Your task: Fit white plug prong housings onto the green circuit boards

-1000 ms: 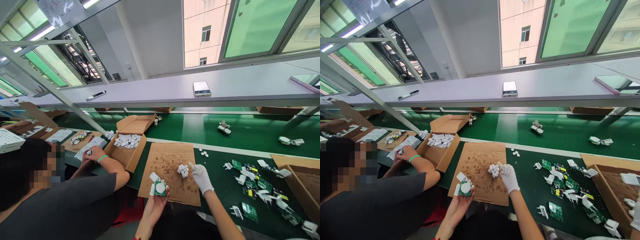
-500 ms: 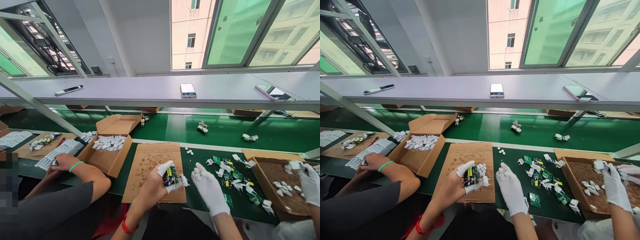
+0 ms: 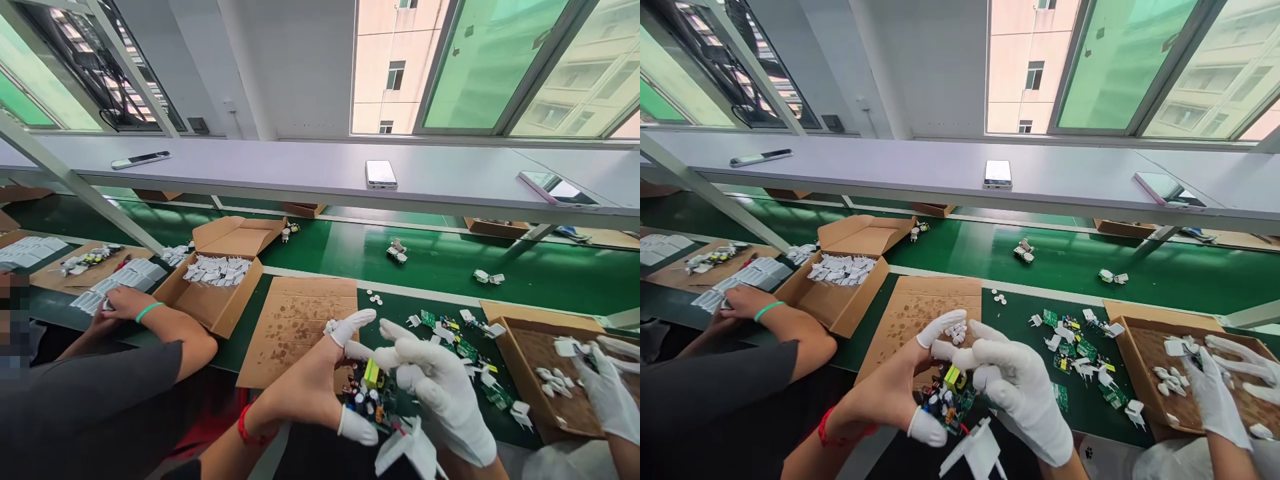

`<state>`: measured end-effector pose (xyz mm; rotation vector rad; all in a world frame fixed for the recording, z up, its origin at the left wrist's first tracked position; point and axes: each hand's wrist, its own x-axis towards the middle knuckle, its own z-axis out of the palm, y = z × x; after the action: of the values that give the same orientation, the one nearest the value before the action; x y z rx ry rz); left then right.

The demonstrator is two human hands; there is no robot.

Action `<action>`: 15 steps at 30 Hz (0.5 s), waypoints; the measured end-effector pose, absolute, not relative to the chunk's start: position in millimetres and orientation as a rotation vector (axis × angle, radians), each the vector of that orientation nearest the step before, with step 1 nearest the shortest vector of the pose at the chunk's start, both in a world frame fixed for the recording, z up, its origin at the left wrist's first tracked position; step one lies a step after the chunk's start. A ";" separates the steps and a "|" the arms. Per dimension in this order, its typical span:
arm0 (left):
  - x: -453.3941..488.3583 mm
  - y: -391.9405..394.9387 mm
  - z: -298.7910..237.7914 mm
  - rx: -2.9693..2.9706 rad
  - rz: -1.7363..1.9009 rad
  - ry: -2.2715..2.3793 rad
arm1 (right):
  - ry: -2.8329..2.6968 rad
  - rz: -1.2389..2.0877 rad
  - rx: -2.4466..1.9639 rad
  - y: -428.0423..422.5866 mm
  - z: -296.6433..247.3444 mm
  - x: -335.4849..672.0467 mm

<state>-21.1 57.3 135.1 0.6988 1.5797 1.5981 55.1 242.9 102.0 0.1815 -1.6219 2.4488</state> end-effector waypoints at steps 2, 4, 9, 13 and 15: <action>-19.3 59.8 138.8 0.706 1.606 1.546 | -1.686 2.468 0.316 242.9 104.9 50.8; -18.9 61.8 139.0 0.709 1.611 1.510 | -1.741 2.464 0.429 243.7 105.4 45.9; -19.6 64.1 127.2 0.591 1.642 1.374 | -1.809 2.342 0.740 247.1 105.3 32.2; -21.5 63.5 117.2 0.561 1.755 1.278 | -1.824 2.105 0.889 244.5 112.3 22.8; -23.6 61.3 114.4 0.564 1.773 1.291 | -1.799 1.994 0.825 240.8 114.3 20.7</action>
<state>-23.6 61.3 114.4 0.5640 1.2912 1.7734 20.7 240.8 114.3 0.8254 -1.7991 1.9935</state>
